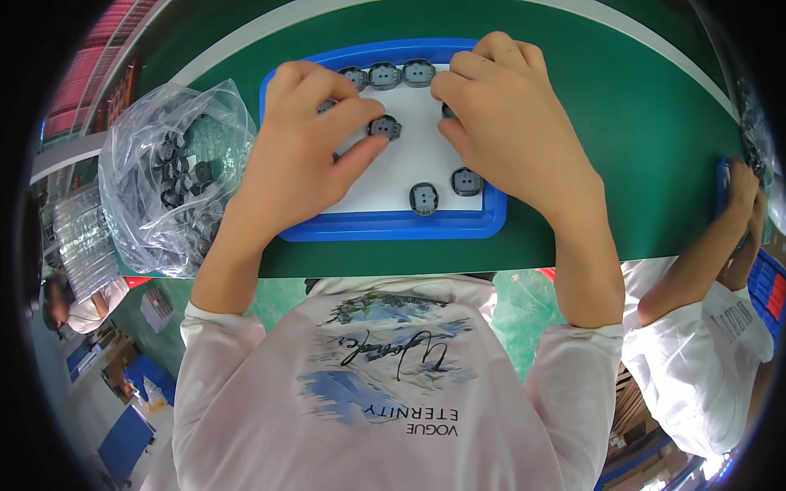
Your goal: Organizing small plastic components from a bag into a structured tray.
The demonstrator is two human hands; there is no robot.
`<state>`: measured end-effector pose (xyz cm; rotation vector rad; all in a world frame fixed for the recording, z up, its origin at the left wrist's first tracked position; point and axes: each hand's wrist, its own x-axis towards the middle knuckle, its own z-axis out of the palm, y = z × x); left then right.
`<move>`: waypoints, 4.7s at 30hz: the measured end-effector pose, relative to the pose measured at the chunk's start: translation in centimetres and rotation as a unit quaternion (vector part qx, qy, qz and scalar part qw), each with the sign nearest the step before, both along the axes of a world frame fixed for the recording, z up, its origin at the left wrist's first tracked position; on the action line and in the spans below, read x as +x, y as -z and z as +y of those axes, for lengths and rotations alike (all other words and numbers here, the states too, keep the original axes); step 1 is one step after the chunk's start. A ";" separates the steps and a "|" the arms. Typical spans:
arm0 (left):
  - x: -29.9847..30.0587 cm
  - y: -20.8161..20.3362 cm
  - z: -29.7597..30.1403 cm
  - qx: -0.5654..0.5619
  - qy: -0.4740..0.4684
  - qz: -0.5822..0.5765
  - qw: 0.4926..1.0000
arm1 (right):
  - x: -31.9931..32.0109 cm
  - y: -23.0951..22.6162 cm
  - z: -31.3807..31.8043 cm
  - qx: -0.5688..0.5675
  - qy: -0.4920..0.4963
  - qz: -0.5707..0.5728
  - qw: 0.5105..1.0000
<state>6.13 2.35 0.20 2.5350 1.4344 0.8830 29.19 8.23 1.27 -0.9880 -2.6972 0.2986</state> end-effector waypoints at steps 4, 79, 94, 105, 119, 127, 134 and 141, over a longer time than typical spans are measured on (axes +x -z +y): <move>0.3 0.7 -0.1 -0.042 0.026 0.024 0.998 | 0.6 0.3 0.4 0.052 -0.019 -0.004 0.998; 1.2 1.5 1.0 0.066 -0.042 0.018 0.997 | -0.8 2.4 -0.6 0.068 -0.023 0.107 0.992; -7.5 -3.7 -3.8 -0.043 -0.146 -0.047 0.987 | 2.3 1.3 0.3 0.028 0.063 0.165 0.984; -16.5 -4.6 -6.9 -0.091 -0.351 -0.089 0.928 | -2.0 -1.2 -1.5 -0.070 0.017 0.289 0.955; -13.2 -3.2 -4.4 -0.068 -0.232 0.040 0.970 | 0.6 -2.0 -3.0 -0.066 0.033 0.215 0.974; -19.6 0.4 -1.5 -0.062 -0.220 0.139 0.964 | -0.1 1.1 -2.3 0.056 0.076 0.018 0.995; -18.9 -0.4 -2.7 -0.167 -0.286 0.107 0.937 | 1.0 1.0 -2.0 0.054 0.059 0.024 0.996; -18.0 -1.5 -4.3 -0.201 -0.330 0.098 0.917 | 0.6 1.4 -1.1 0.076 0.047 0.041 0.995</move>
